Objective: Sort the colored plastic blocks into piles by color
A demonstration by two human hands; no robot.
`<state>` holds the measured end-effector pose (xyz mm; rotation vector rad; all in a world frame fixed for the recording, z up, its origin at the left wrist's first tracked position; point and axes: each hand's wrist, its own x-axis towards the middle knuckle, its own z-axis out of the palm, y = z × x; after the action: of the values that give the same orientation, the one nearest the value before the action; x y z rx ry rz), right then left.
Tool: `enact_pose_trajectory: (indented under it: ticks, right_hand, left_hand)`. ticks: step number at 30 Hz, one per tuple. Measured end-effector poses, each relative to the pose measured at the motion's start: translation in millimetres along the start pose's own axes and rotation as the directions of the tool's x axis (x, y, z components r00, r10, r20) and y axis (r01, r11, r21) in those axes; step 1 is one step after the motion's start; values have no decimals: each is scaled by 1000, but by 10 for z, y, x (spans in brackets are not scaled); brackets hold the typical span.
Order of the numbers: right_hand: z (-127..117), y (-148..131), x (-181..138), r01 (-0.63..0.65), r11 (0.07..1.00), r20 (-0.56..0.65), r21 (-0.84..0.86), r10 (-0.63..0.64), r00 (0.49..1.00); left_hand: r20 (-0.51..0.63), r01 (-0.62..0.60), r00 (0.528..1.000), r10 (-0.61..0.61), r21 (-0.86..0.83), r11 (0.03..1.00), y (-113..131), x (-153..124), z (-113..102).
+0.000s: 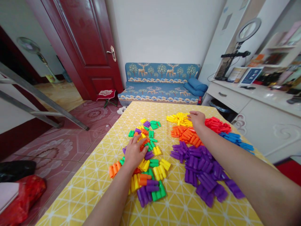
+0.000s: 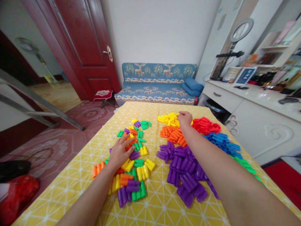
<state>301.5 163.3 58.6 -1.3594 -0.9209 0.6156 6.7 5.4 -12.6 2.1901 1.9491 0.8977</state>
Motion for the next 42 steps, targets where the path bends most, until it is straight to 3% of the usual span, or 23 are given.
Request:
enact_pose_trajectory:
  ticks: [4, 6, 9, 13, 18, 23, 25, 27, 30, 33, 37, 42]
  right_hand:
    - [21, -188, -752, -25, 997, 114, 80, 16, 993]
    - [-18, -209, -1288, -6, 991, 262, 133, -29, 965]
    - [-116, -109, -2060, 99, 990, 458, 102, -135, 879]
    - [-191, 200, -2603, 367, 928, 518, -64, -283, 807]
    - [-141, 476, -2611, 540, 807, 524, -240, -361, 772]
    - [-113, 486, -2599, 594, 758, 527, -270, -400, 750]
    - [-113, 480, -2616, 602, 750, 530, -273, -405, 745]
    - [-111, 485, -2630, 611, 742, 529, -278, -412, 742]
    - [-105, 511, -2646, 624, 726, 530, -289, -422, 736]
    - [-92, 546, -2660, 634, 714, 540, -297, -422, 728]
    - [-31, 584, -2644, 631, 730, 545, -262, -428, 721]
    - [185, 591, -2551, 578, 780, 530, -241, -393, 752]
  left_hand:
    - [5, -3, 1000, 3, -7, 1000, -4, 1, 6]
    - [5, 1, 1000, 0, -6, 1000, 1, -1, -3]
    - [-8, -13, 1000, 13, 2, 1000, 9, -8, -16]
    - [-45, -21, 999, 20, -20, 1000, 16, -21, -8]
    - [-49, 24, 998, -39, -272, 962, 46, 11, -125]
    - [39, 205, 972, -234, -633, 747, -152, 83, -572]
    - [10, 263, 943, -333, -634, 727, -356, 62, -722]
    - [-23, 346, 908, -417, -517, 783, -578, -17, -771]
    - [14, 440, 895, -445, -187, 878, -775, -227, -638]
    - [-49, 418, 908, -417, 15, 908, -676, -414, -369]
    - [9, 338, 941, -338, -81, 938, -321, -394, -63]
    - [14, 230, 972, -236, -285, 930, -68, -42, 99]
